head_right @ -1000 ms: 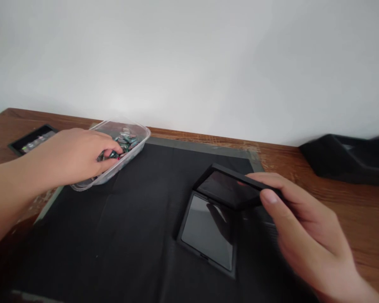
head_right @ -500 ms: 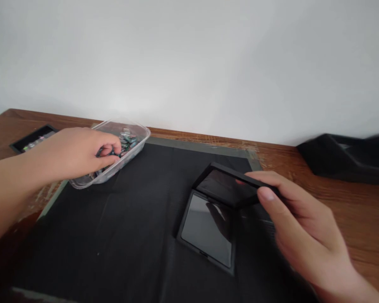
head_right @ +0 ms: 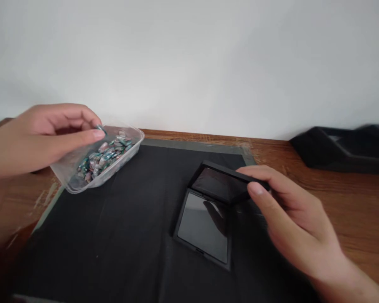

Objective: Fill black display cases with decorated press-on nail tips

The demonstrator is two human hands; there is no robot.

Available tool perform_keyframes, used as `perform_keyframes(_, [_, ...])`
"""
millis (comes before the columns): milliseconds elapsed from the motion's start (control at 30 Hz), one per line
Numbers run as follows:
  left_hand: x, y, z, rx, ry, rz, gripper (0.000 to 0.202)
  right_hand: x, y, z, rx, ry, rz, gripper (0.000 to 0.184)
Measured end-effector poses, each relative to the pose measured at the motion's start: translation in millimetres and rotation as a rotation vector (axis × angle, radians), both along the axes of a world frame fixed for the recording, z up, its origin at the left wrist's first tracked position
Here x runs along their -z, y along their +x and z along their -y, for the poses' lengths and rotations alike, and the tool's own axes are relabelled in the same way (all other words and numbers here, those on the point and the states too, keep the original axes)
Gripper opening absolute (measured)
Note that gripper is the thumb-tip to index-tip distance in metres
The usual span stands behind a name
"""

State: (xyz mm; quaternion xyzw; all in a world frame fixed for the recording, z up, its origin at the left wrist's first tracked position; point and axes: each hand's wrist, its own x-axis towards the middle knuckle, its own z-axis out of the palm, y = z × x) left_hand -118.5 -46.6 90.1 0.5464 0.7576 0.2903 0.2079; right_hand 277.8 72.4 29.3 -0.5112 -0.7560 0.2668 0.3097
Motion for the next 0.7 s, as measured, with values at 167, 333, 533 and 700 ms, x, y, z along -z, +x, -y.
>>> perform_keyframes(167, [-5.7,37.8,9.2,-0.125,0.264,0.230,0.031,1.1,-0.9,-0.5,-0.078,0.215,-0.065,0.033])
perform_keyframes(333, [8.6,83.1,28.3,-0.216,0.447,0.423,0.018,-0.8,1.1,0.4,-0.199,0.501,-0.149,0.029])
perform_keyframes(533, [32.0,122.7,41.2,0.127,0.275,0.424,0.013,-13.7,-5.9,24.3,-0.367,0.848,-0.029,0.032])
perform_keyframes(700, [58.6,145.9,44.0,0.169,0.161,0.564,0.027,-6.2,-16.5,42.3,-0.636,0.948,0.005,0.039])
